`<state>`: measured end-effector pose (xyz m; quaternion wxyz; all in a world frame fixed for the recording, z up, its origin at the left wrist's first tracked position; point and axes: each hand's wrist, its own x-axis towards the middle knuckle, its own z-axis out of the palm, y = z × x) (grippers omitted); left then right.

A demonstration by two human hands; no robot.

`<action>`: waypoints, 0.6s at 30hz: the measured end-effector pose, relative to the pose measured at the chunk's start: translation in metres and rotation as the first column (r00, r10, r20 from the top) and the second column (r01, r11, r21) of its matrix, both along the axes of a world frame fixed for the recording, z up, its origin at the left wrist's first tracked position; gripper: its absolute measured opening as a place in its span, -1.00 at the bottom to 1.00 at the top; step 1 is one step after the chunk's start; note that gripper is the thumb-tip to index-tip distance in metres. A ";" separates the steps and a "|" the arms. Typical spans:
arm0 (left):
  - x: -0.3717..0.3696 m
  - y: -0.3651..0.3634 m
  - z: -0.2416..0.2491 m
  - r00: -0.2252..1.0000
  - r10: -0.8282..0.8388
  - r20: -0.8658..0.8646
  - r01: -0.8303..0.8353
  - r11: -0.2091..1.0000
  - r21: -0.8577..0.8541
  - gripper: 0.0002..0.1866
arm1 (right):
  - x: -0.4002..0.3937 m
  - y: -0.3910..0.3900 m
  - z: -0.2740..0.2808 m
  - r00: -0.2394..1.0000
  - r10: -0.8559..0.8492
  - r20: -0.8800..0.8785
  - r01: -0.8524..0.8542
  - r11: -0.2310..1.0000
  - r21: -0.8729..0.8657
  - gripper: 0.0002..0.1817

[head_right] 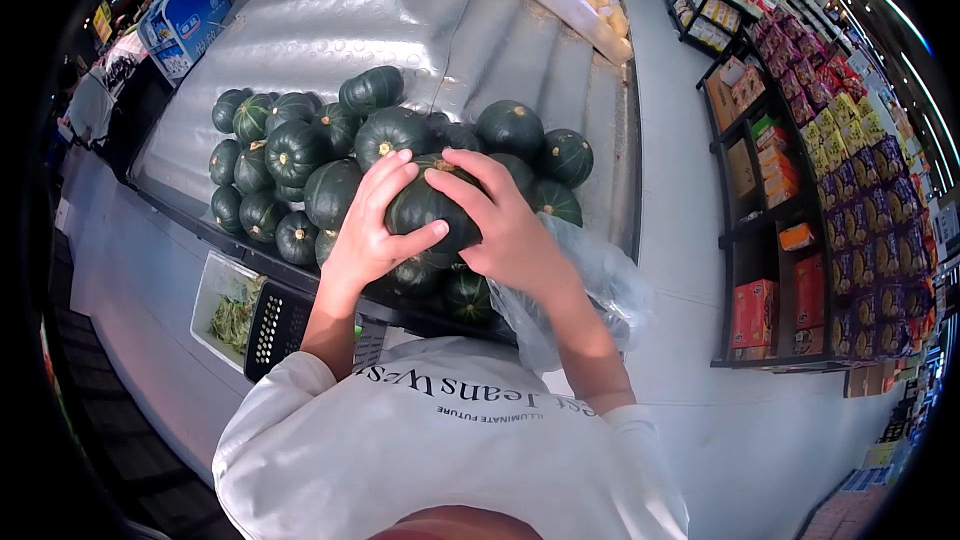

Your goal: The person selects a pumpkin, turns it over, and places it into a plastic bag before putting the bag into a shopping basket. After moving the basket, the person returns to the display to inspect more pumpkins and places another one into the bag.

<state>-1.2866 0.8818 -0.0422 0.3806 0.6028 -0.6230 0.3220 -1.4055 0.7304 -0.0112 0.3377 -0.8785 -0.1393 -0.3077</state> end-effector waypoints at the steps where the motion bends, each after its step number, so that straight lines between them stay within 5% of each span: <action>1: 0.004 0.000 0.000 0.997 0.042 0.071 -0.039 0.998 -0.042 -0.53 | 0.004 0.000 0.000 1.000 0.005 0.018 -0.004 0.999 -0.037 -0.22; 4: 0.018 0.001 -0.004 0.945 0.186 0.269 -0.148 0.977 -0.157 -0.52 | 0.013 0.001 -0.002 0.994 0.016 0.112 -0.003 0.994 -0.111 -0.23; 7: 0.020 0.002 -0.011 0.933 0.234 0.274 -0.165 0.953 -0.252 -0.53 | 0.018 0.004 -0.005 0.981 0.007 0.194 0.027 0.985 -0.172 -0.24; 18: 0.022 0.002 -0.020 0.907 0.236 0.348 -0.174 0.964 -0.200 -0.64 | -0.001 0.004 -0.003 0.971 -0.181 0.155 0.209 0.959 -0.191 -0.18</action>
